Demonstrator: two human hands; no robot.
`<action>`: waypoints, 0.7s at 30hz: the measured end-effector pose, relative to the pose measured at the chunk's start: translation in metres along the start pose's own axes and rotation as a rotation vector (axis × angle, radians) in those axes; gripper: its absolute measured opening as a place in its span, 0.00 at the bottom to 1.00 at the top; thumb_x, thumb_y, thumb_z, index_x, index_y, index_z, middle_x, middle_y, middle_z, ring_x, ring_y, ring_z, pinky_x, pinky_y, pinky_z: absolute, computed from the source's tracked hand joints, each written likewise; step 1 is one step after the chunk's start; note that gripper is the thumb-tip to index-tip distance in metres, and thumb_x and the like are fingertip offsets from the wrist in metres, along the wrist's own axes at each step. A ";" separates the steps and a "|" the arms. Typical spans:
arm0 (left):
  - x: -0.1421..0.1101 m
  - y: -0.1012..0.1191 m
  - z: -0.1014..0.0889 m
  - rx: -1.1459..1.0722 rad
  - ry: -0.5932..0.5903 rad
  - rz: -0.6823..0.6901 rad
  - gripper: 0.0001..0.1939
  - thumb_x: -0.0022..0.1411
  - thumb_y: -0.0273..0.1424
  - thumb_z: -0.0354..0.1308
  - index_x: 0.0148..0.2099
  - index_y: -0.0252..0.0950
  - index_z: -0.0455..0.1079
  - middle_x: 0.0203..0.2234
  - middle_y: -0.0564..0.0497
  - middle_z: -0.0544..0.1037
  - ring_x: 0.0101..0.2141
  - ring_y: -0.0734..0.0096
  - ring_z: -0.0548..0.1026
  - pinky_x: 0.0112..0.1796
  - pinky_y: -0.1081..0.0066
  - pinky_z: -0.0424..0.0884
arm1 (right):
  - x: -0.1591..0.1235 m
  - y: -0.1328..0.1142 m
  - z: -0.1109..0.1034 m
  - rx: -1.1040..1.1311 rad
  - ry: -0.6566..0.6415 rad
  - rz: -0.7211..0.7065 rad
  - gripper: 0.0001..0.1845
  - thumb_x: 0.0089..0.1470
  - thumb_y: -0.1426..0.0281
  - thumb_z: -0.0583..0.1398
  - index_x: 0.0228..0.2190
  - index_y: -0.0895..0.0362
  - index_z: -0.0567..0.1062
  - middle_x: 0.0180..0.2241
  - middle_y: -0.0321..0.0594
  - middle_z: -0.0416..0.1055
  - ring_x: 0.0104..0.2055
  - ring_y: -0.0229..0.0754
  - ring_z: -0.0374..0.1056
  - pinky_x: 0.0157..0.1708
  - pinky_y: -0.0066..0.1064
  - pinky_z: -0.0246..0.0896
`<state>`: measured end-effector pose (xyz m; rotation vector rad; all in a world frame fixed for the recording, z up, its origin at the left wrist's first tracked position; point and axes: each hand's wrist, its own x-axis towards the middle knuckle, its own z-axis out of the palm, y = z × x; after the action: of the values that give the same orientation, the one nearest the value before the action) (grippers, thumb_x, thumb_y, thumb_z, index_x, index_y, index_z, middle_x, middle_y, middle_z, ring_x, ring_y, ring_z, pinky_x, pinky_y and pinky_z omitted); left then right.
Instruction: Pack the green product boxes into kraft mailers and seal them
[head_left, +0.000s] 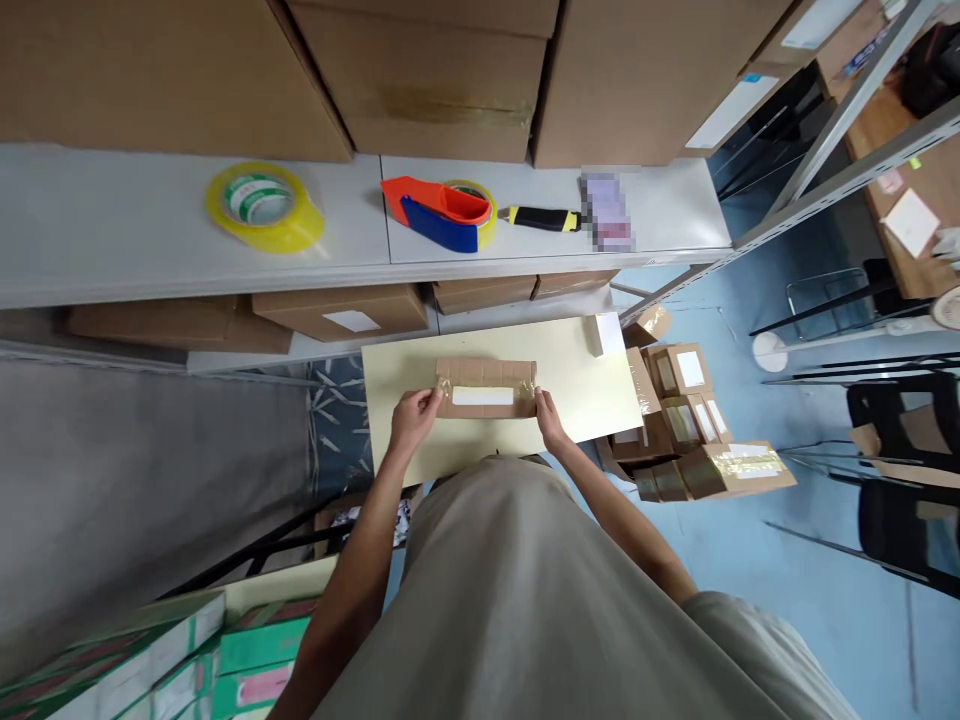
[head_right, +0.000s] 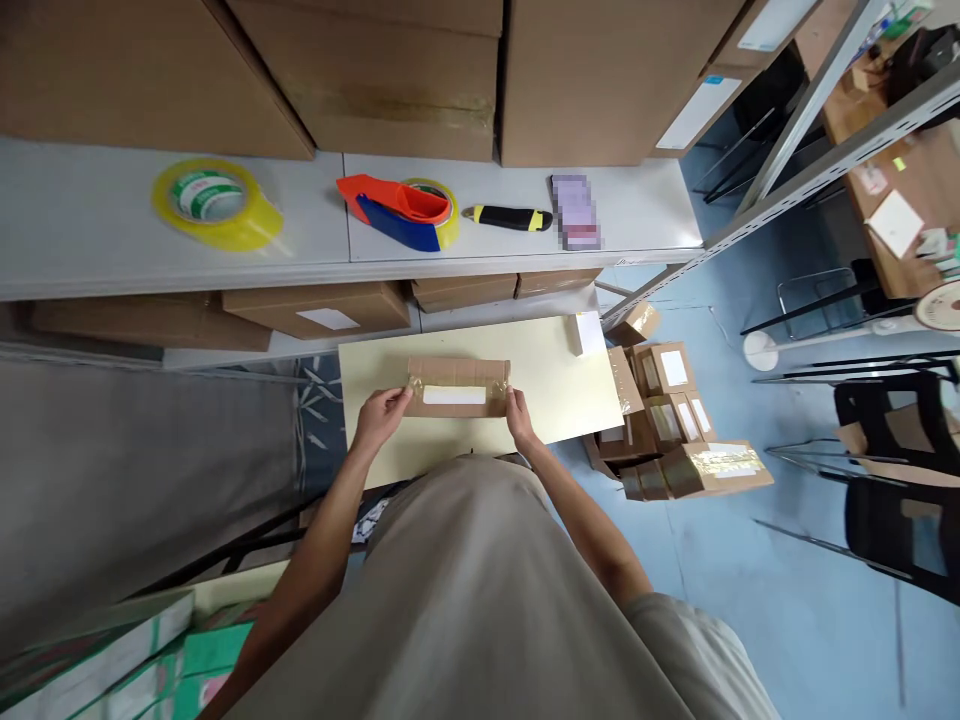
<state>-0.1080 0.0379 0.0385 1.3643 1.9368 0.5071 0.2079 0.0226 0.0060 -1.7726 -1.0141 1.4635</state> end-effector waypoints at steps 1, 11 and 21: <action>-0.009 0.001 0.008 0.023 -0.015 -0.010 0.25 0.76 0.49 0.54 0.42 0.37 0.83 0.43 0.39 0.88 0.45 0.54 0.84 0.46 0.65 0.75 | 0.003 0.002 -0.004 -0.080 0.070 0.007 0.34 0.70 0.34 0.49 0.44 0.50 0.73 0.44 0.45 0.80 0.50 0.52 0.75 0.50 0.41 0.74; -0.001 0.010 0.025 0.312 -0.341 -0.061 0.31 0.78 0.58 0.49 0.34 0.39 0.76 0.41 0.32 0.87 0.48 0.40 0.85 0.41 0.62 0.70 | 0.016 0.005 -0.010 -0.383 0.063 -0.018 0.34 0.70 0.34 0.47 0.34 0.48 0.69 0.37 0.47 0.80 0.41 0.54 0.75 0.47 0.43 0.72; 0.004 -0.019 0.030 -0.017 -0.402 0.001 0.25 0.75 0.53 0.55 0.37 0.39 0.77 0.32 0.44 0.84 0.39 0.51 0.83 0.39 0.66 0.71 | 0.009 -0.009 -0.021 -0.258 -0.099 -0.007 0.33 0.63 0.35 0.62 0.39 0.54 0.80 0.41 0.46 0.84 0.51 0.56 0.78 0.56 0.44 0.76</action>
<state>-0.0992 0.0320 0.0043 1.3382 1.5994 0.2258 0.2274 0.0352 0.0130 -1.8859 -1.3091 1.4827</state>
